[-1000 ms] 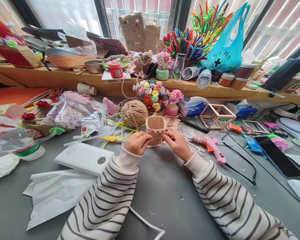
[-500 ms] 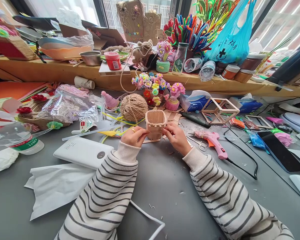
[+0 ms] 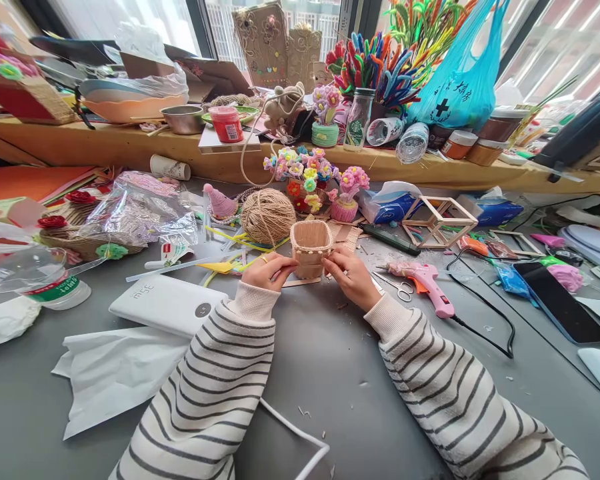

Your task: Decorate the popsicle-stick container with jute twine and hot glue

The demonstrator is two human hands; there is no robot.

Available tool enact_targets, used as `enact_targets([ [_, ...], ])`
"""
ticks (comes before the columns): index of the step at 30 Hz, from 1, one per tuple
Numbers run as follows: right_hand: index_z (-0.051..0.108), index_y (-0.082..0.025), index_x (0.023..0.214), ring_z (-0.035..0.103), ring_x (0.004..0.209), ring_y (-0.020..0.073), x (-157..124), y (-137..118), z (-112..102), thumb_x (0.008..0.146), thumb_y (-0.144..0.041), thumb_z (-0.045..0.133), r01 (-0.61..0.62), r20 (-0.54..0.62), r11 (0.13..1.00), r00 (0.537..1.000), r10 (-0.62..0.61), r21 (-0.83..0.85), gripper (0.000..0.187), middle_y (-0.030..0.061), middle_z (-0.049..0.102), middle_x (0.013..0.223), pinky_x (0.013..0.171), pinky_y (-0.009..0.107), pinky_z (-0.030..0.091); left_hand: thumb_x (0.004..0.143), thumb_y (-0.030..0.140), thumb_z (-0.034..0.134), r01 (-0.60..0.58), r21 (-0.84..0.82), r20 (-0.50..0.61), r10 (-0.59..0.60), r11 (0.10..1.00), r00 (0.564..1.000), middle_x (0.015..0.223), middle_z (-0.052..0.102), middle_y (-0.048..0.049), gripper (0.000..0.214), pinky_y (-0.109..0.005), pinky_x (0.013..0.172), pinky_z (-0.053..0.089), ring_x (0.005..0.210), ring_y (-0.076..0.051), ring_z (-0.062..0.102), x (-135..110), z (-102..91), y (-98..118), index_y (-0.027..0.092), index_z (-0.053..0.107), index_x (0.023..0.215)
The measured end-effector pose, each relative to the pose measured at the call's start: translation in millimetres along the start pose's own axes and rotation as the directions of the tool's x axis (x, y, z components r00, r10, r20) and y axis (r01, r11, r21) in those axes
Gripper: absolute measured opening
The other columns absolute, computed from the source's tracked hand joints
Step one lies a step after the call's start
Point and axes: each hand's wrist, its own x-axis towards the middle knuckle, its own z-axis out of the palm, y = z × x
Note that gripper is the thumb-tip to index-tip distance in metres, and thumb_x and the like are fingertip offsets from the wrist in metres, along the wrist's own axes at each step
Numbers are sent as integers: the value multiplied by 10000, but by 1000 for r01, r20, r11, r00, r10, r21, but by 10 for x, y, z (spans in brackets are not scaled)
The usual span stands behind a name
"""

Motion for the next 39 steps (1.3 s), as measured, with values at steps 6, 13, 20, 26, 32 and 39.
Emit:
enact_targets([
  [6, 499, -203, 575, 492, 647, 143, 0, 0, 8, 876, -428, 401, -17, -11, 1000, 1000, 18, 21, 389, 21, 482, 650, 635, 278, 423, 841, 307, 528, -7, -30, -6, 7, 1000, 1000, 653, 667, -13, 224, -203, 567, 468, 583, -114, 590, -5, -9, 1, 198, 702, 751],
  [13, 523, -195, 668, 467, 606, 131, -25, -14, -28, 844, -396, 451, -101, -75, 994, 992, 104, 40, 277, 15, 498, 672, 571, 269, 407, 828, 259, 550, 7, -35, -22, -8, 999, 1000, 686, 678, -11, 172, -202, 601, 480, 630, -119, 612, -12, -5, 4, 197, 696, 763],
  [20, 475, -189, 1087, 513, 896, 209, -62, 41, -41, 689, -309, 596, -142, -159, 989, 976, 148, 45, 432, 112, 506, 1074, 679, 339, 491, 820, 247, 564, 1, -2, -38, -1, 1000, 999, 670, 675, -11, 160, -202, 582, 467, 616, -122, 611, -18, 3, -2, 190, 697, 751],
  [26, 226, -203, 1373, 294, 1302, 286, 35, 36, 15, 597, -427, 719, -186, 31, 963, 983, 183, 196, 946, 145, 272, 1434, 1024, 460, 330, 818, 242, 565, -24, 15, -26, 24, 1000, 999, 658, 674, -16, 160, -204, 568, 470, 594, -123, 608, 12, -38, 25, 178, 693, 747],
  [32, 380, -258, 1293, 356, 1281, 250, 151, 45, -3, 626, -436, 713, -302, 128, 841, 953, 274, 449, 767, 74, 378, 1392, 1039, 427, 318, 828, 269, 556, -27, 18, -50, 28, 999, 998, 655, 669, -13, 182, -204, 556, 463, 582, -119, 600, 9, -19, 22, 182, 687, 737],
  [39, 473, -233, 1156, 506, 1135, 230, 156, 23, -15, 584, -415, 746, -341, 84, 773, 932, 353, 536, 660, 79, 549, 1201, 960, 392, 404, 823, 243, 568, -83, -6, -65, 82, 997, 994, 662, 667, -21, 151, -209, 576, 464, 600, -125, 597, 5, -7, 18, 169, 680, 754],
])
